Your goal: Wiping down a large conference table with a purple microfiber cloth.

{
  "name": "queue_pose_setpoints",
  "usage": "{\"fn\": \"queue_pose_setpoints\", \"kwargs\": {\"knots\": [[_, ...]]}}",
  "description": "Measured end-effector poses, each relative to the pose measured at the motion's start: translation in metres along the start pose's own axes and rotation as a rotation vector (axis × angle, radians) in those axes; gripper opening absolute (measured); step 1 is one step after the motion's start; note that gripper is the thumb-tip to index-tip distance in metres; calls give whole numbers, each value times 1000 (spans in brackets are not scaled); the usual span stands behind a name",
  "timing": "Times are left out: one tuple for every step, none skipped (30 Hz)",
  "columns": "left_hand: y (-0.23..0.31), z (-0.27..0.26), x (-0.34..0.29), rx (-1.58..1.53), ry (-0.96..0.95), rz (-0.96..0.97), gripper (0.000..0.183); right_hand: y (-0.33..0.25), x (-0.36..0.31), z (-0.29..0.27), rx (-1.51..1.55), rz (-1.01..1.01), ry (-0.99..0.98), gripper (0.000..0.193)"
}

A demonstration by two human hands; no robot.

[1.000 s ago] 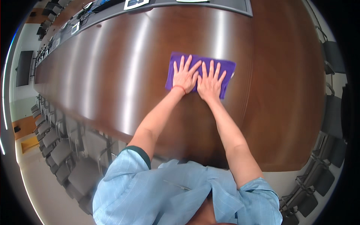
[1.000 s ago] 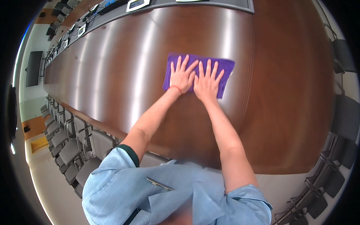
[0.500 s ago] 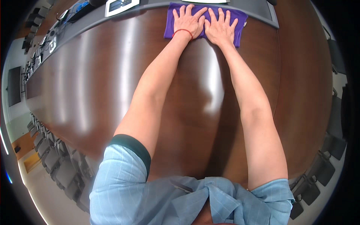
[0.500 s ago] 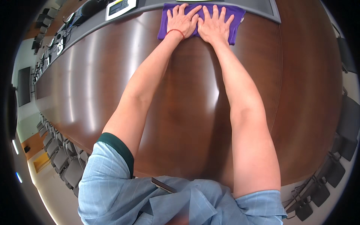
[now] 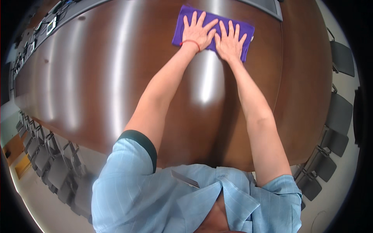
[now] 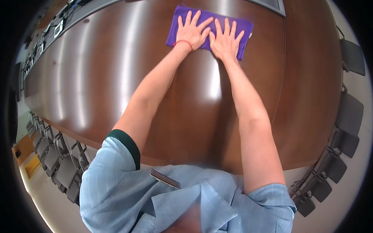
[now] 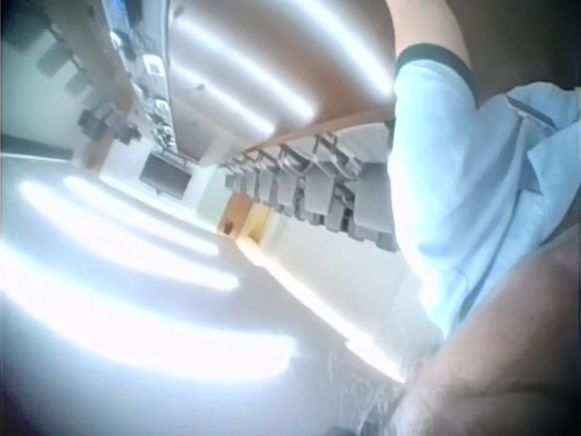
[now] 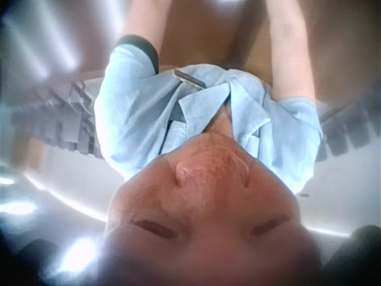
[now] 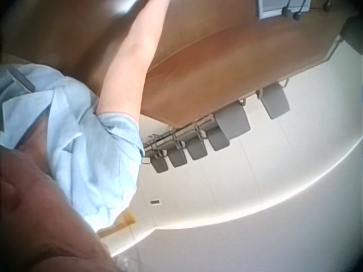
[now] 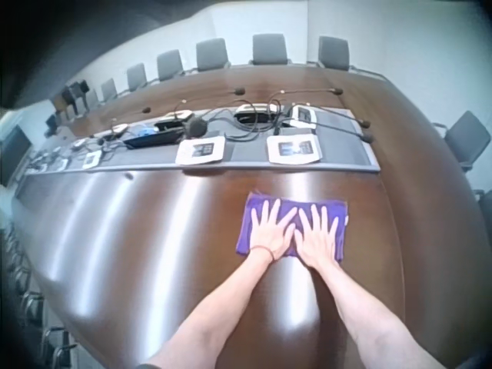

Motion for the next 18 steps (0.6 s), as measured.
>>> {"fn": "queue_pose_setpoints", "kwargs": {"knots": [[12, 0, -25, 1, -23, 7, 55, -2, -27, 3, -10, 10, -8, 65], [16, -4, -52, -11, -35, 6, 55, -13, -52, 1, -2, -1, -2, 65], [18, -6, -82, -26, -50, 4, 56, -25, -81, 2, 6, -13, 1, 66], [22, -7, -111, -27, -78, -3, 56, -35, -109, 2, 34, -28, -5, 66], [28, -10, -141, -42, -116, -7, 57, -43, -139, 3, 34, -26, -26, 66], [36, -11, -172, -53, -131, -2, 57, -52, -170, 4, 40, -30, -47, 66], [42, -10, -201, -46, -156, -9, 57, -59, -201, 4, 49, -50, -67, 70], [51, -11, -229, -53, -179, -14, 57, -64, -231, 4, 64, -53, -93, 70], [63, -11, -261, -62, -205, -22, 57, -67, -262, 4, 80, -57, -125, 69], [71, -11, -293, -63, -218, -44, 58, -72, -292, 4, 96, -86, -144, 69], [78, -11, -322, -62, -228, -66, 58, -77, -317, 2, 112, -116, -160, 70], [86, -10, -350, -80, -236, -83, 58, -81, -342, 0, 132, -141, -185, 70], [93, -11, -377, -101, -256, -101, 58, -86, -366, 1, 138, -164, -208, 71], [100, -12, -402, -100, -273, -119, 58, -90, -389, 3, 153, -181, -219, 72], [106, -12, -424, -103, -294, -132, 58, -94, -409, 4, 169, -192, -233, 72], [111, -11, -443, -94, -304, -137, 58, -96, -424, 5, 179, -199, -230, 72], [118, -11, -460, -89, -322, -142, 58, -98, -442, 4, 182, -197, -265, 72], [121, -11, -472, -88, -310, -150, 58, -100, -458, 4, 185, -195, -300, 73]]}}
Point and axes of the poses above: each hand's wrist, its own x-axis towards the middle knuckle, its own z-axis out of the palm, y = z × x, the point moved 1 cm from there along x, towards the middle knuckle, and after that the axes turned 15 degrees about -y, right-handed, at the moved point
